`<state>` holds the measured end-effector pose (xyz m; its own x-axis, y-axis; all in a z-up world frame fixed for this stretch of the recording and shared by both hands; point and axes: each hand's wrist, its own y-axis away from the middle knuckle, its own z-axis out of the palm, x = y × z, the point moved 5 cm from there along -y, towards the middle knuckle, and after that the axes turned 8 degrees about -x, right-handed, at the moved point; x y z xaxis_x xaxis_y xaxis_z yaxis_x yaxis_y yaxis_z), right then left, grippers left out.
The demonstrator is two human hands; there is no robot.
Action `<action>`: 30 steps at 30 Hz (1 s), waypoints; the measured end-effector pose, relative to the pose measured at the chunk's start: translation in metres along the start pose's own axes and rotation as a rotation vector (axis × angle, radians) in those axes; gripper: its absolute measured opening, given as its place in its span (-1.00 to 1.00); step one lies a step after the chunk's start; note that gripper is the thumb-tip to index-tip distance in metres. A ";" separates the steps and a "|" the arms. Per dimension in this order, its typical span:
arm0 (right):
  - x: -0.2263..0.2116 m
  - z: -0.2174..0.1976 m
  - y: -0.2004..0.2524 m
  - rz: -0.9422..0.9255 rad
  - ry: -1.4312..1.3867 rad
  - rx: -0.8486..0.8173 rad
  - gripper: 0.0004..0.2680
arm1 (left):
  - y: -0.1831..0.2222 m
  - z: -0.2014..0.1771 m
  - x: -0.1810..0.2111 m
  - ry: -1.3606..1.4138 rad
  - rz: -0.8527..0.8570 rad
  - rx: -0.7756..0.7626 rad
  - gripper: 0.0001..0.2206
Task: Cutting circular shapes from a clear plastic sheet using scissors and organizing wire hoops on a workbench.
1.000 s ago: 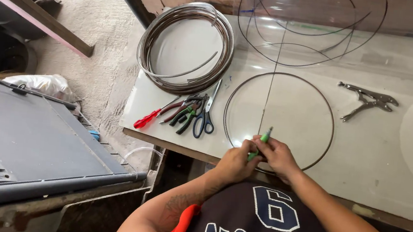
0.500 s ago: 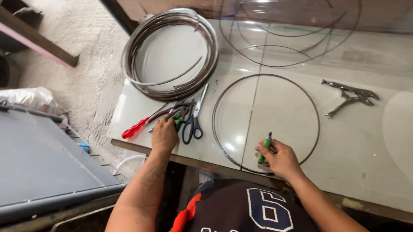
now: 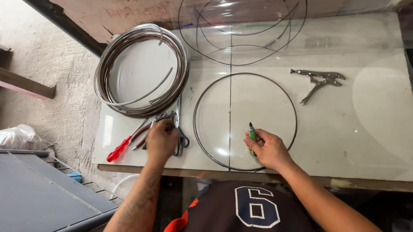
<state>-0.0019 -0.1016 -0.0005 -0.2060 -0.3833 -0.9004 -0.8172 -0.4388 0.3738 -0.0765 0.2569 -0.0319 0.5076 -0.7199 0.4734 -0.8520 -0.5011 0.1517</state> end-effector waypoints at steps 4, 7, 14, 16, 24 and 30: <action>-0.019 0.000 0.007 0.009 0.041 -0.023 -0.81 | 0.042 0.000 0.120 0.822 0.040 -0.255 -0.69; -0.027 0.001 0.014 0.007 0.129 -0.030 -0.80 | 0.049 -0.002 0.164 0.889 0.153 -0.313 -0.66; -0.029 -0.003 0.020 -0.042 0.176 -0.022 -0.83 | 0.057 -0.006 0.194 0.731 0.270 -0.327 -0.72; -0.031 -0.003 0.023 -0.049 0.185 -0.019 -0.83 | 0.057 -0.001 0.194 0.672 0.274 -0.340 -0.74; -0.038 0.003 0.026 -0.145 0.234 -0.018 -0.85 | 0.063 0.008 0.193 0.618 0.261 -0.377 -0.76; -0.014 0.021 0.030 -0.235 0.218 0.043 -0.88 | 0.066 0.028 0.168 0.639 0.165 -0.379 -0.83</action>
